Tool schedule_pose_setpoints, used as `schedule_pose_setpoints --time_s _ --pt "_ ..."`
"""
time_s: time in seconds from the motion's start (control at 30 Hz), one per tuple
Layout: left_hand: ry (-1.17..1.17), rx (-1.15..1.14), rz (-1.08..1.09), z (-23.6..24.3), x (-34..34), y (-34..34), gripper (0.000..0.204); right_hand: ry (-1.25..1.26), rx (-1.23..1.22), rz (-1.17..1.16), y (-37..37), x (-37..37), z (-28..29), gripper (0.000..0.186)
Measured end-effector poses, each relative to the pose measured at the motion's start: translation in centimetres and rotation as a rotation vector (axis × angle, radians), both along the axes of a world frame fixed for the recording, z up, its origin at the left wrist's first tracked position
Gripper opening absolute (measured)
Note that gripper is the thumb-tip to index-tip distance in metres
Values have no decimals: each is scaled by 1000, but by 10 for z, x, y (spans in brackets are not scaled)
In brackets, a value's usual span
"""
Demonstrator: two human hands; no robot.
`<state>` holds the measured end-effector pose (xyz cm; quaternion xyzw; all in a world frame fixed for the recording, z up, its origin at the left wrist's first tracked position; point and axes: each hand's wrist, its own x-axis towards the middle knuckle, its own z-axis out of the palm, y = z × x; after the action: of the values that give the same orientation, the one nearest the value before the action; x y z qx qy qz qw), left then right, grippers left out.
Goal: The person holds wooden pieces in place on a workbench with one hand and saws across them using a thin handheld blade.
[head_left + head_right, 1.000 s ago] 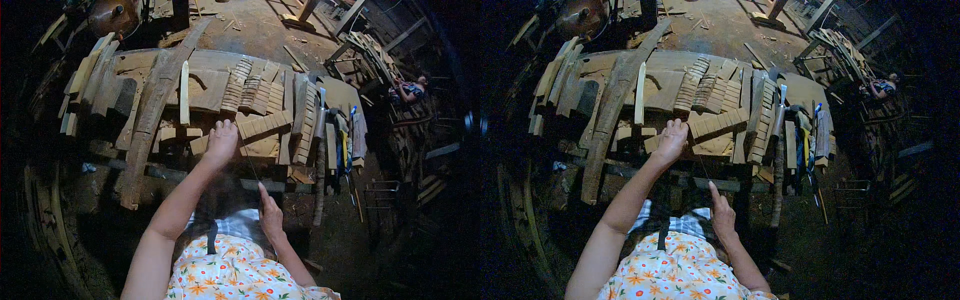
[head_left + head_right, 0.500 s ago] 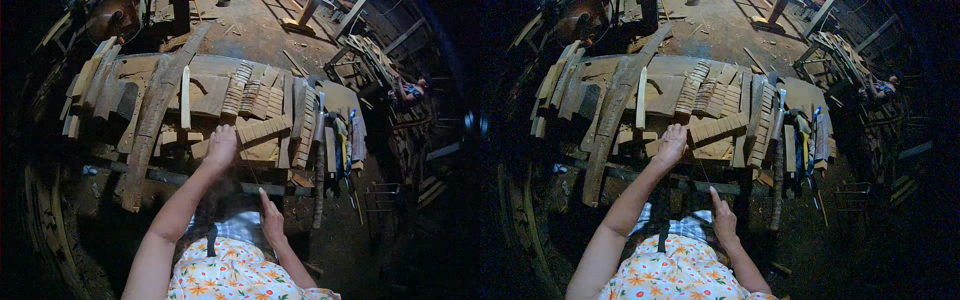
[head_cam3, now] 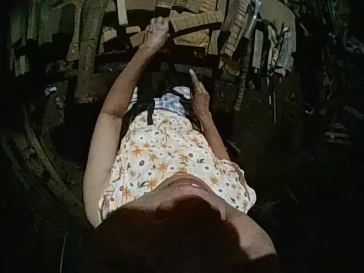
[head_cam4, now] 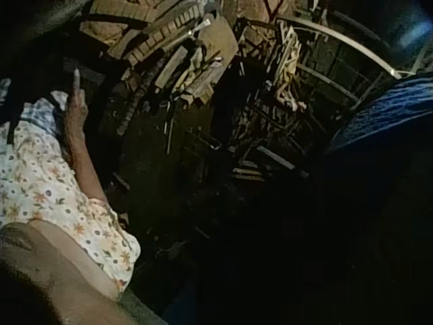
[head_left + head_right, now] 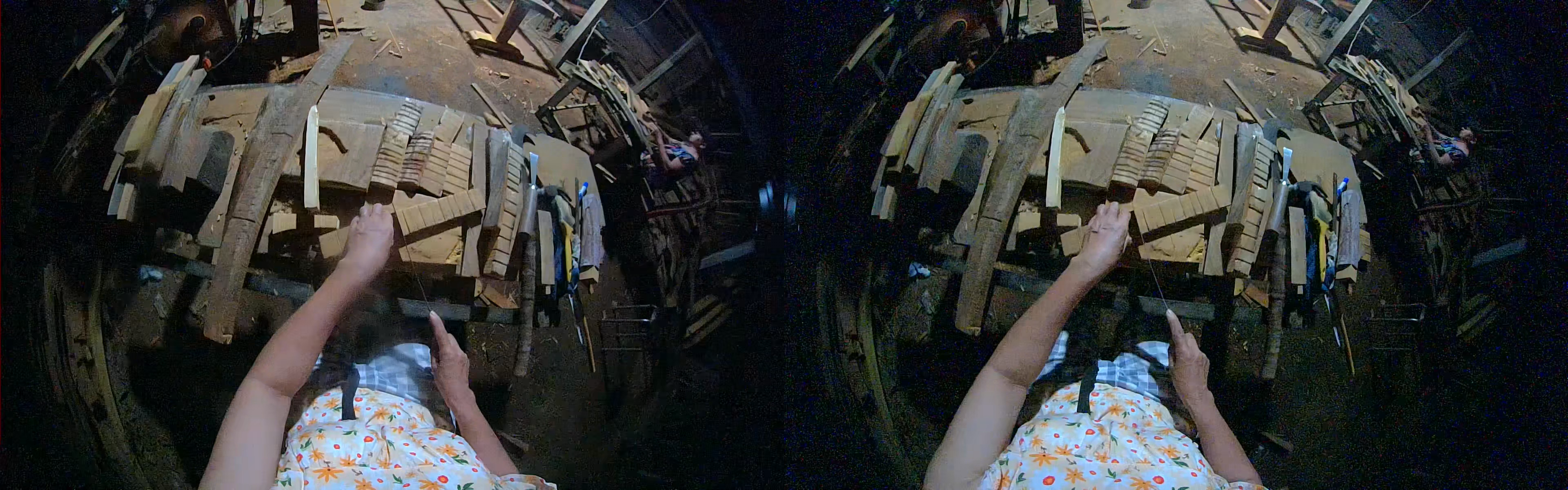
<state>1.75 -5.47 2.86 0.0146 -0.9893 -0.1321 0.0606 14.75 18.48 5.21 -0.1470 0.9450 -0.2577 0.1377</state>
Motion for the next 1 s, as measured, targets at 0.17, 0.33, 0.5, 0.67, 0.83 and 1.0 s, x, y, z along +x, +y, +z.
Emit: schedule_pose_setpoints --time_s 0.17,0.33,0.5,0.67,0.83,1.0 --pt "1 6 -5 1 3 1 24 98 -9 22 -18 -27 -3 80" --pt "-12 124 -42 -1 2 -1 35 49 -12 13 -5 -10 -4 80" --pt "-39 76 17 4 2 1 32 -21 0 -25 -3 0 4 81" --pt "-46 95 -2 7 1 2 34 62 -49 -42 -25 -31 -7 81" --pt "-123 119 -2 12 0 -1 32 32 -23 -19 -10 -7 -5 84" --pt "-37 61 -3 8 3 -2 32 7 -15 -27 -12 -11 -4 82"
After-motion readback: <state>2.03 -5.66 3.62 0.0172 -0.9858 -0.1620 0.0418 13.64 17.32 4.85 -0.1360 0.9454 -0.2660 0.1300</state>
